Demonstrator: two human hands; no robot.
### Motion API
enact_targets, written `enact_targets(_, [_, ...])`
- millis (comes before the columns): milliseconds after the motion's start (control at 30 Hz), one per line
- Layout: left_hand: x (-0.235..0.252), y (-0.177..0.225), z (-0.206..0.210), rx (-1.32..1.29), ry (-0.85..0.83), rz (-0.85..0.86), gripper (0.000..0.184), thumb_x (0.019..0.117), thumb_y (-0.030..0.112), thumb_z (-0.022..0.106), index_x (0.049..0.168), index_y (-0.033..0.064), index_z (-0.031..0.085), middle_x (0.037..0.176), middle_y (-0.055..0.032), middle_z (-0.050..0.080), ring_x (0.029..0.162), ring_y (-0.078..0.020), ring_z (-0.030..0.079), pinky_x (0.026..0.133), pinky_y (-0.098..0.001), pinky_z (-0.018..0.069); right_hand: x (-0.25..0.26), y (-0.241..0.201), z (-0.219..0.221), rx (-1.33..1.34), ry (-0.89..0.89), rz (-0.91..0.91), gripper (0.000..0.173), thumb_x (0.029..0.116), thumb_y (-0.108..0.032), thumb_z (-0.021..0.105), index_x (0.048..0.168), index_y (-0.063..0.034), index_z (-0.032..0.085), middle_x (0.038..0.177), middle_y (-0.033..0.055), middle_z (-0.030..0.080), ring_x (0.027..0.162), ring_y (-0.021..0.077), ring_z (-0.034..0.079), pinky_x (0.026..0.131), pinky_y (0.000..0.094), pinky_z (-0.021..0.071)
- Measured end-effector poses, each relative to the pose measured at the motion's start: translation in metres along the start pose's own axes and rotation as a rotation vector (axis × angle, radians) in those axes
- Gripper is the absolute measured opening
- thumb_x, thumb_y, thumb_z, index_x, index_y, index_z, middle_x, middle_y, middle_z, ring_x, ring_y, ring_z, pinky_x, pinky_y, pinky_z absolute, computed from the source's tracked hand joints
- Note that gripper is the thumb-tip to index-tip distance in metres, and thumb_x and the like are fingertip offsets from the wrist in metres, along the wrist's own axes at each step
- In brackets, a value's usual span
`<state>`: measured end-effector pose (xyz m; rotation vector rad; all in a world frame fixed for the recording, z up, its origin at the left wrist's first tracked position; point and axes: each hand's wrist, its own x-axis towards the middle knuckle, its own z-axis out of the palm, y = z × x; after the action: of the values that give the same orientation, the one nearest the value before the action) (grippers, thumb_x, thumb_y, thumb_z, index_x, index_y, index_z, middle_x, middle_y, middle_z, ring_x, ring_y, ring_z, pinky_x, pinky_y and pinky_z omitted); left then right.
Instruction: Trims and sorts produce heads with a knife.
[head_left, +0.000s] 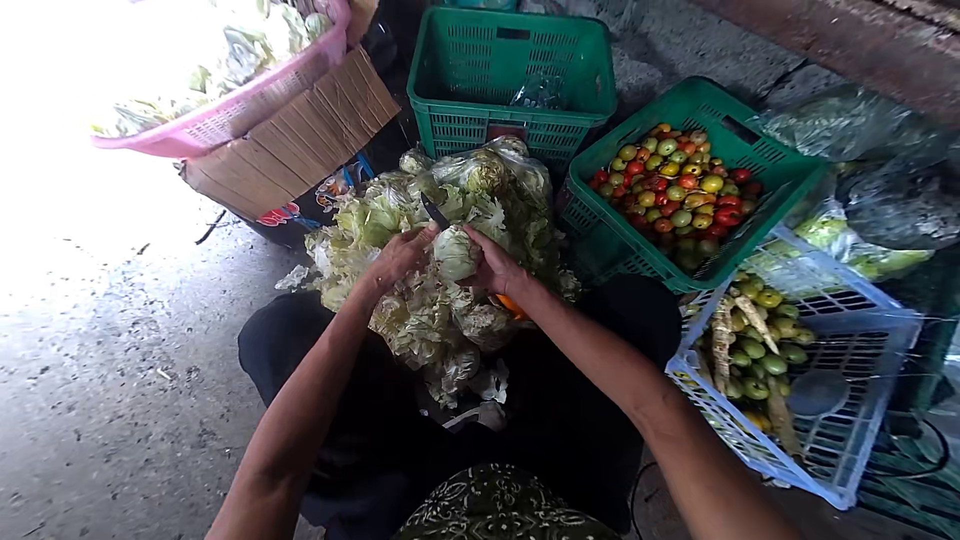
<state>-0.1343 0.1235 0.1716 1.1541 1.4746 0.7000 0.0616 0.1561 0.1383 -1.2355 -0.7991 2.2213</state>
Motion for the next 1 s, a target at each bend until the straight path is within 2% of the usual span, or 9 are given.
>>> enact_targets(133, [-0.007, -0.026, -0.005, -0.050, -0.028, 0.118, 0.058, 0.1030, 0.056, 0.051, 0.144, 0.0145, 0.053, 0.136, -0.0131, 0.061, 0.104, -0.0281, 0.069, 0.082, -0.0485, 0.0599, -0.002, 0.019, 0.007, 0.211, 0.028, -0.119, 0.059, 0.1020, -0.056, 0.048, 0.150, -0.0216, 0.044, 0.142, 0.0124, 0.055, 0.123, 0.0315, 0.059, 0.096, 0.0523, 0.0533])
enact_targets(233, [-0.015, -0.030, 0.008, 0.063, 0.017, 0.275, 0.067, 0.0896, 0.026, 0.080, 0.146, 0.0144, 0.047, 0.136, -0.0152, 0.061, 0.104, -0.0317, 0.067, 0.083, -0.0499, 0.0575, -0.002, 0.029, 0.004, 0.224, 0.016, -0.229, 0.056, 0.1008, -0.045, 0.056, 0.150, -0.0213, 0.042, 0.146, 0.0121, 0.050, 0.128, 0.0311, 0.054, 0.099, 0.0545, 0.0512])
enact_targets(300, [-0.015, -0.025, 0.013, 0.185, 0.086, 0.454, 0.088, 0.0834, 0.017, 0.086, 0.154, 0.0111, 0.034, 0.145, -0.0174, 0.054, 0.116, -0.0334, 0.065, 0.089, -0.0499, 0.0585, -0.011, 0.021, 0.002, 0.106, -0.009, -0.272, 0.059, 0.1023, -0.042, 0.048, 0.156, -0.0209, 0.034, 0.153, 0.0131, 0.042, 0.134, 0.0311, 0.046, 0.102, 0.0559, 0.0455])
enact_targets(400, [-0.008, -0.024, 0.014, 0.333, 0.158, 0.727, 0.102, 0.0751, 0.011, 0.090, 0.156, 0.0000, 0.029, 0.149, -0.0273, 0.044, 0.131, -0.0390, 0.054, 0.105, -0.0494, 0.0500, -0.019, 0.016, -0.004, 0.069, -0.074, -0.339, 0.068, 0.0961, -0.037, 0.054, 0.157, -0.0239, 0.028, 0.149, 0.0121, 0.046, 0.127, 0.0276, 0.053, 0.097, 0.0501, 0.0514])
enact_targets(467, [-0.004, -0.028, 0.017, 0.294, 0.133, 0.679, 0.105, 0.0747, 0.011, 0.091, 0.156, 0.0004, 0.026, 0.148, -0.0278, 0.044, 0.130, -0.0377, 0.054, 0.105, -0.0485, 0.0501, -0.017, 0.021, -0.010, 0.086, -0.115, -0.424, 0.084, 0.0778, -0.025, 0.068, 0.154, -0.0265, 0.031, 0.138, 0.0080, 0.053, 0.117, 0.0224, 0.058, 0.092, 0.0465, 0.0545])
enact_targets(533, [-0.004, -0.029, 0.020, 0.204, 0.078, 0.544, 0.094, 0.0798, 0.011, 0.088, 0.154, 0.0034, 0.030, 0.145, -0.0237, 0.051, 0.123, -0.0330, 0.061, 0.099, -0.0472, 0.0552, -0.015, 0.024, -0.017, 0.067, -0.163, -0.516, 0.090, 0.0707, -0.017, 0.073, 0.152, -0.0305, 0.035, 0.136, 0.0039, 0.057, 0.114, 0.0182, 0.060, 0.091, 0.0417, 0.0554])
enact_targets(633, [-0.003, -0.029, 0.021, 0.094, 0.019, 0.448, 0.079, 0.0858, 0.005, 0.082, 0.152, 0.0105, 0.039, 0.140, -0.0148, 0.059, 0.107, -0.0249, 0.071, 0.089, -0.0405, 0.0613, -0.015, 0.018, -0.014, 0.050, -0.170, -0.591, 0.093, 0.0710, -0.006, 0.071, 0.153, -0.0310, 0.036, 0.139, 0.0037, 0.055, 0.113, 0.0160, 0.060, 0.089, 0.0377, 0.0557])
enact_targets(800, [-0.001, -0.028, 0.012, -0.023, -0.036, 0.437, 0.069, 0.0942, 0.013, 0.074, 0.155, 0.0169, 0.042, 0.150, -0.0074, 0.053, 0.114, -0.0203, 0.067, 0.093, -0.0372, 0.0580, -0.009, 0.012, -0.011, 0.089, -0.081, -0.593, 0.095, 0.0728, 0.001, 0.068, 0.156, -0.0239, 0.029, 0.146, 0.0088, 0.049, 0.117, 0.0192, 0.059, 0.092, 0.0398, 0.0548])
enact_targets(1000, [0.000, -0.027, 0.018, -0.035, 0.058, 0.400, 0.043, 0.0964, 0.016, 0.072, 0.134, 0.0070, 0.054, 0.131, -0.0108, 0.064, 0.099, -0.0165, 0.070, 0.086, -0.0351, 0.0583, -0.005, 0.017, -0.005, 0.168, 0.040, -0.544, 0.082, 0.0822, 0.000, 0.065, 0.152, -0.0230, 0.030, 0.135, 0.0094, 0.054, 0.110, 0.0183, 0.061, 0.089, 0.0375, 0.0563])
